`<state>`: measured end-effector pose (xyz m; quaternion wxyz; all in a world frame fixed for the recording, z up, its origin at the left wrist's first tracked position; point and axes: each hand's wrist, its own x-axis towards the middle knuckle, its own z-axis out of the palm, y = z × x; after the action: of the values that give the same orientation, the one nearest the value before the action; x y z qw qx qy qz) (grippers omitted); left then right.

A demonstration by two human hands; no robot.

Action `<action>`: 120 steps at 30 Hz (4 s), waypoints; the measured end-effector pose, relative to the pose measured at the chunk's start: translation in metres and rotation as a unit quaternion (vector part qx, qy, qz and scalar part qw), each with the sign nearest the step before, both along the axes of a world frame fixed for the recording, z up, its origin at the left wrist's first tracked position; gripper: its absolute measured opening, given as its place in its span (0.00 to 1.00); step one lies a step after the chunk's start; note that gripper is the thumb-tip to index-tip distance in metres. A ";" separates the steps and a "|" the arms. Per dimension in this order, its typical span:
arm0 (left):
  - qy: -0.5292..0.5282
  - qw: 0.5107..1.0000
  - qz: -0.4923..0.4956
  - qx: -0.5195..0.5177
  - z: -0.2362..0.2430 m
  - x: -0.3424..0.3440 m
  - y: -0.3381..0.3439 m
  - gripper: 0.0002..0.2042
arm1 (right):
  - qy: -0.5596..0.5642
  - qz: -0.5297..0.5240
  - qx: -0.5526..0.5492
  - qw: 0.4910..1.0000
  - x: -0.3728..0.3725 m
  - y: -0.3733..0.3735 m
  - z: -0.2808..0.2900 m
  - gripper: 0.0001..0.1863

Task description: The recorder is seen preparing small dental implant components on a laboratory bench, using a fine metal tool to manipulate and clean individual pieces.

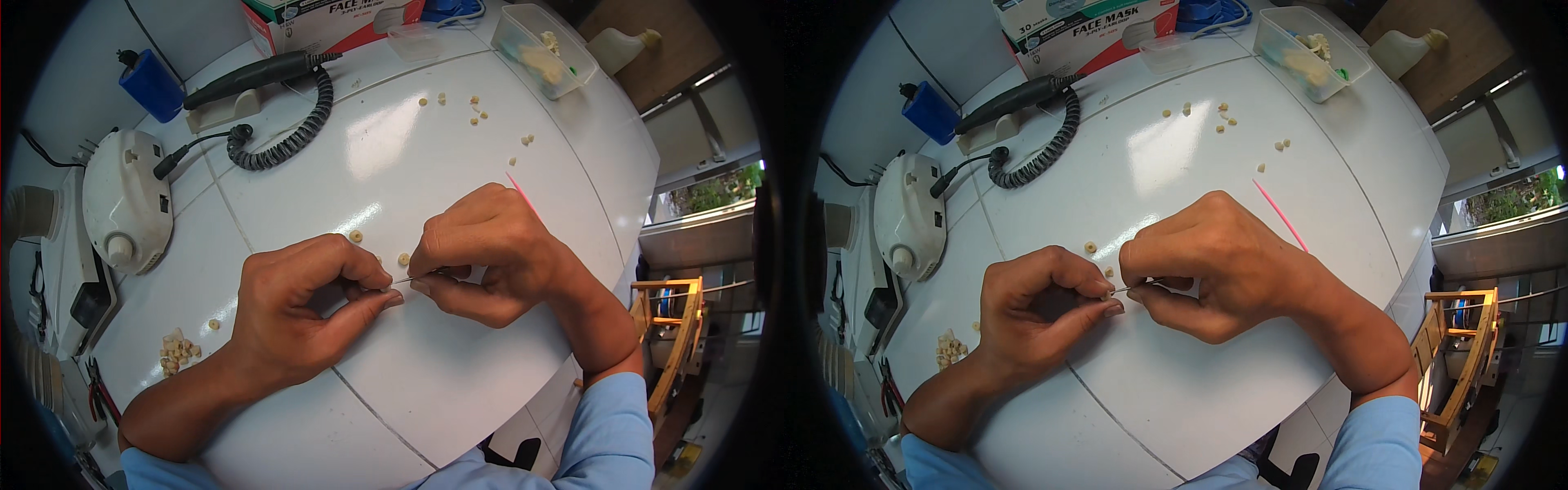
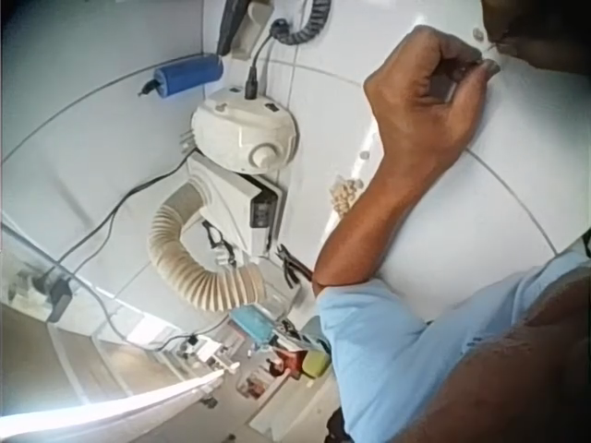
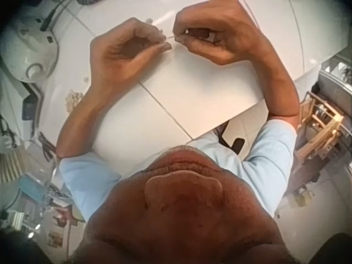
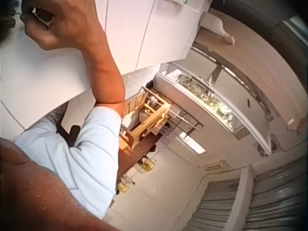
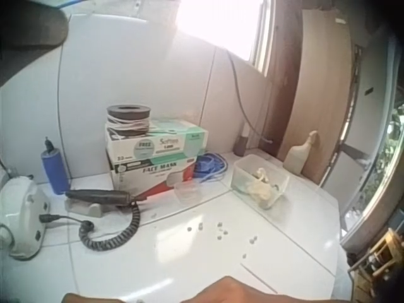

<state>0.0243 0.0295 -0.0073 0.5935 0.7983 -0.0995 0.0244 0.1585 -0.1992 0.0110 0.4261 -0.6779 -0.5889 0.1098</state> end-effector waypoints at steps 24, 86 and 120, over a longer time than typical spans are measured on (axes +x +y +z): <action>0.004 0.999 -0.005 0.035 0.006 0.000 -0.002 0.07 | 0.018 0.028 -0.017 0.999 -0.004 0.003 -0.004 0.07; -0.042 0.997 -0.014 0.061 0.000 0.002 -0.002 0.11 | 0.049 0.048 -0.034 0.997 -0.004 -0.001 -0.001 0.09; -0.064 0.998 0.006 0.011 -0.008 0.003 -0.002 0.10 | 0.039 0.012 -0.044 0.998 -0.005 -0.003 0.003 0.06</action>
<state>0.0275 0.0270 -0.0151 0.5766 0.8025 -0.1321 0.0777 0.1537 -0.2020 0.0139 0.4173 -0.6839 -0.5746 0.1672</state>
